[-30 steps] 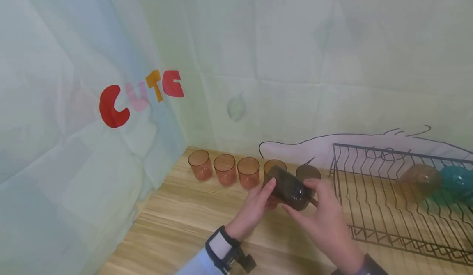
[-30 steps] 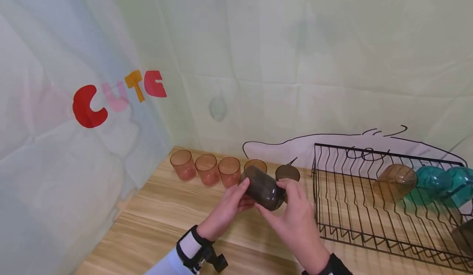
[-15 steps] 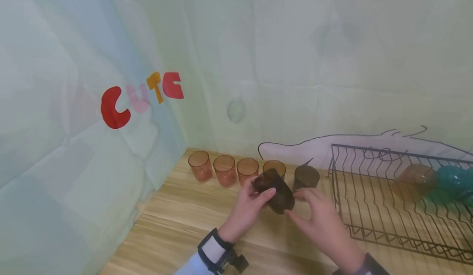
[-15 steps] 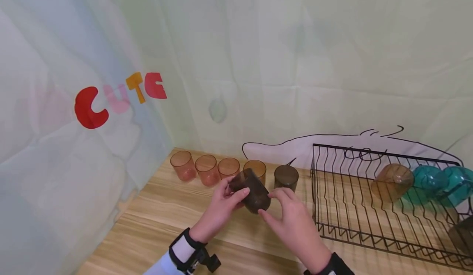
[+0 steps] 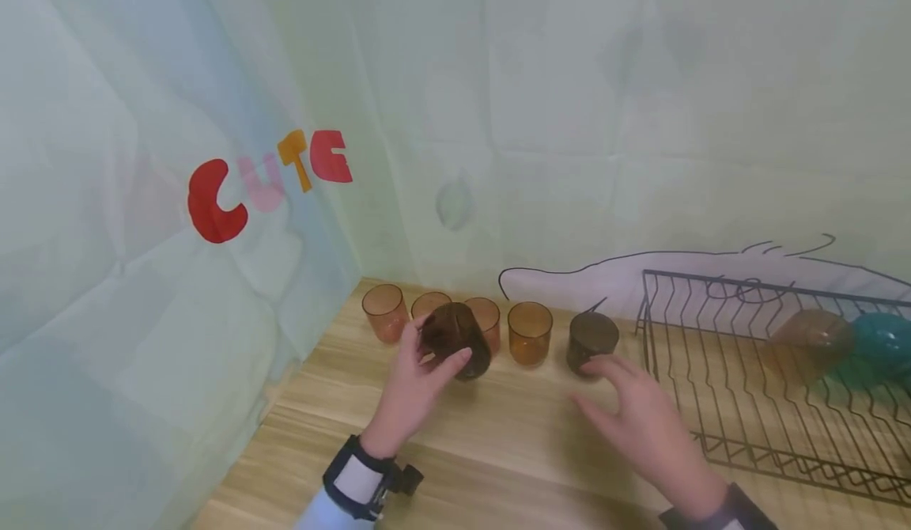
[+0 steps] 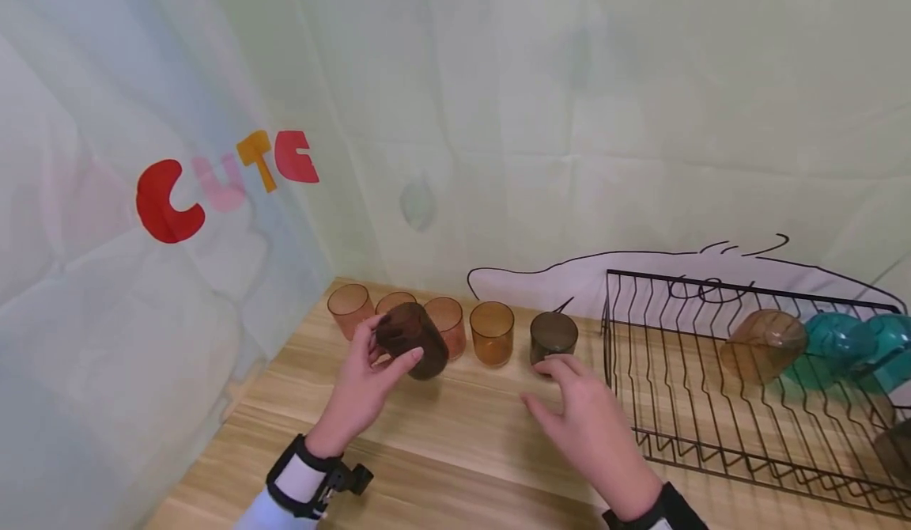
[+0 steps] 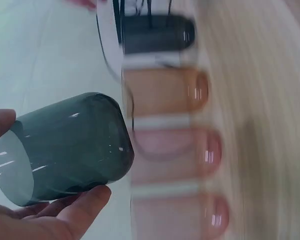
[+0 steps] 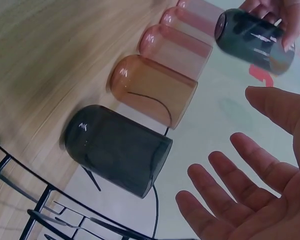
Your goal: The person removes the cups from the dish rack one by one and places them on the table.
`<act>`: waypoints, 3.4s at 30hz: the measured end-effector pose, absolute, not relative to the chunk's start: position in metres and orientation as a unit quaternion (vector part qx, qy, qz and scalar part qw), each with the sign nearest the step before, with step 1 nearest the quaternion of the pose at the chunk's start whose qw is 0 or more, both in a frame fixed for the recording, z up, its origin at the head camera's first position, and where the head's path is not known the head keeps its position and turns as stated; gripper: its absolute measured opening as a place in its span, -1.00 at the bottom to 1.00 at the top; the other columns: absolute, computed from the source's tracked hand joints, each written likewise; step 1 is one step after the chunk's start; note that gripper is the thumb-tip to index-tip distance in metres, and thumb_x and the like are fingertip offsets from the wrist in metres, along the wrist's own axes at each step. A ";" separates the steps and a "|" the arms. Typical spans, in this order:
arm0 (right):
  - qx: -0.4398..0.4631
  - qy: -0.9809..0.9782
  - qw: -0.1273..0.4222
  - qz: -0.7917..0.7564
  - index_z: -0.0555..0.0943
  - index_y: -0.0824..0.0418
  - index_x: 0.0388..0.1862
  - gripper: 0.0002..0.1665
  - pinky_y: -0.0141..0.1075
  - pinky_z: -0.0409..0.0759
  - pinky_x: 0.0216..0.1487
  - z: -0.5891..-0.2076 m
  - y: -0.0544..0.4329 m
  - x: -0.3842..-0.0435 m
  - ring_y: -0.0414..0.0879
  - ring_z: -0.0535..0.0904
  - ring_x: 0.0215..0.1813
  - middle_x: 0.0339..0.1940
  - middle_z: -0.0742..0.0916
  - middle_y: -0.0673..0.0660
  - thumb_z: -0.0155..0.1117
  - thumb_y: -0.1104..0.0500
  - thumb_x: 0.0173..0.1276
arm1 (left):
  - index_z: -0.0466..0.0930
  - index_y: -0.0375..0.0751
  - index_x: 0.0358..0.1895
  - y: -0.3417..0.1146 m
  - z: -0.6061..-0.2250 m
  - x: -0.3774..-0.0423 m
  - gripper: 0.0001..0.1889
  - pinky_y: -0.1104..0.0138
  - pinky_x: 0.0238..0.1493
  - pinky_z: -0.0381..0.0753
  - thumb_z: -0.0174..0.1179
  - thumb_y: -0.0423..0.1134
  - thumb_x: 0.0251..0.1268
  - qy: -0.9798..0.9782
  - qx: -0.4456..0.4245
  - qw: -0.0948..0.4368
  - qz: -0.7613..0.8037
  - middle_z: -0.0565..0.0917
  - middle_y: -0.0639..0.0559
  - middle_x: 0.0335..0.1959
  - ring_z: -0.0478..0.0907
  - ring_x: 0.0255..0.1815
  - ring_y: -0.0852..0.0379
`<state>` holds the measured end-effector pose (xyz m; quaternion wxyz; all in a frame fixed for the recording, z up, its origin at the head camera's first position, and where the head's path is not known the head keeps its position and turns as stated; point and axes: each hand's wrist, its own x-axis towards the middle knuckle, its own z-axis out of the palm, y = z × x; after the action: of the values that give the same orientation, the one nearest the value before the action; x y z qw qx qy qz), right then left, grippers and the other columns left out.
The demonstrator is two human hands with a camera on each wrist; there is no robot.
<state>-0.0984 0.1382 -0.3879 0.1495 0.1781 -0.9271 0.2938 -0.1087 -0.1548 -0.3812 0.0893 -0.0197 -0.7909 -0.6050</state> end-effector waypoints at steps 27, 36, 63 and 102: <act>0.185 -0.930 0.136 0.287 0.58 0.15 0.00 -0.51 0.06 0.53 0.11 -0.384 0.149 -0.102 0.08 0.55 0.10 0.08 0.64 0.16 0.38 -0.06 0.14 | 0.00 -0.22 0.39 -0.272 -0.428 -0.112 -0.06 -0.05 0.23 0.42 0.31 0.13 0.05 -0.863 0.168 0.137 -0.456 0.26 -0.40 0.34 0.35 0.26 -0.32; 0.177 -0.932 0.128 0.288 0.57 0.14 0.00 -0.51 0.07 0.52 0.12 -0.383 0.150 -0.100 0.07 0.55 0.11 0.10 0.63 0.14 0.37 -0.07 0.15 | -0.04 -0.24 0.40 -0.272 -0.435 -0.116 -0.02 -0.05 0.24 0.41 0.32 0.14 0.04 -0.858 0.174 0.139 -0.463 0.25 -0.43 0.33 0.34 0.26 -0.35; 0.118 -0.953 0.181 0.214 0.52 0.29 0.08 -0.38 0.33 0.31 0.13 -0.336 0.210 -0.125 0.39 0.38 0.16 0.20 0.49 0.44 0.40 -0.01 0.10 | 0.07 -0.13 0.42 -0.187 -0.375 -0.102 -0.08 -0.08 0.42 0.11 0.34 0.08 0.03 -0.890 0.027 0.289 -0.351 0.08 -0.16 0.46 -0.02 0.49 -0.11; -0.109 -0.988 0.005 0.112 0.14 0.47 0.35 0.07 0.54 0.15 0.00 -0.372 0.337 -0.196 0.62 -0.09 0.31 0.33 0.03 0.67 0.37 -0.07 0.03 | 0.19 0.25 0.37 -0.071 -0.440 -0.099 -0.30 -0.03 0.33 0.31 0.21 0.15 0.15 -0.919 -0.136 0.021 -0.369 0.13 -0.04 0.47 0.13 0.46 -0.02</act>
<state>-0.1960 0.3373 -0.3719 0.0049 -0.1087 -0.9877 0.1122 -0.0987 -0.0711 -0.4399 0.0212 -0.1362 -0.9192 -0.3688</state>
